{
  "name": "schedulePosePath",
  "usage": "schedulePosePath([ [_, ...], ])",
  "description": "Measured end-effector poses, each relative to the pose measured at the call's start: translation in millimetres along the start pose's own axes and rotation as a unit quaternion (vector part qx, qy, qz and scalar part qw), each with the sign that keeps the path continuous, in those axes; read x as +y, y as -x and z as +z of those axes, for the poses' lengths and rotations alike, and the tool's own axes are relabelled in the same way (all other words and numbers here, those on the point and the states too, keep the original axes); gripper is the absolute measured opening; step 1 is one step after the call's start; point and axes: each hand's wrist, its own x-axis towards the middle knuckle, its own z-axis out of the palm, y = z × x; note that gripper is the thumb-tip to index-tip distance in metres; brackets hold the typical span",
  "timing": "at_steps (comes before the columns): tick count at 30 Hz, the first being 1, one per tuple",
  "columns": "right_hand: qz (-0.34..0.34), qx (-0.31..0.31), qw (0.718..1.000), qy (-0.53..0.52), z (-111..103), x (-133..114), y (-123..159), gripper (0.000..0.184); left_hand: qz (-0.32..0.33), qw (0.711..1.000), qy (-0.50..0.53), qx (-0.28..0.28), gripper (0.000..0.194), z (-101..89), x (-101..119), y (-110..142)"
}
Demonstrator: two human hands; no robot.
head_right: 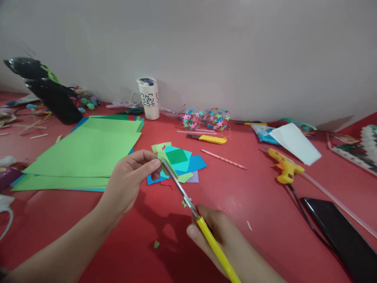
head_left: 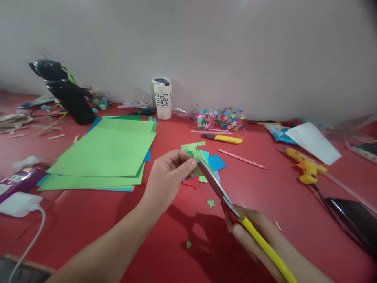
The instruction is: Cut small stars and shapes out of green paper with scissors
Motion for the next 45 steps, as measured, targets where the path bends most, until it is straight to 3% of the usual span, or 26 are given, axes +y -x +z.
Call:
schedulePosePath([
  [11, 0.026, -0.013, 0.999, -0.016, -0.6, -4.0, -4.1, 0.053, -0.023, 0.999, -0.023, 0.012, 0.009, -0.6, 0.9, -0.5],
  [21, 0.075, 0.031, 0.997, -0.015, 0.0, -19.3, -1.5, 0.056, -0.044, 0.998, -0.035, -0.006, 0.009, -4.0, -0.5, -4.0],
  [32, 0.025, 0.005, 0.999, 0.046, -4.2, -7.4, -7.7, 0.059, -0.053, 0.996, -0.058, -0.047, 0.012, -10.5, 2.1, -6.8],
  [39, 0.1, 0.033, 0.994, -0.026, -1.4, -23.5, 1.0, 0.056, -0.069, 0.996, -0.032, -0.047, 0.012, -10.3, 1.5, -6.3],
  [45, 0.115, 0.034, 0.991, -0.051, -0.5, -27.4, 1.3, 0.058, -0.076, 0.996, -0.001, -0.042, 0.012, -8.9, 2.3, -5.5],
])
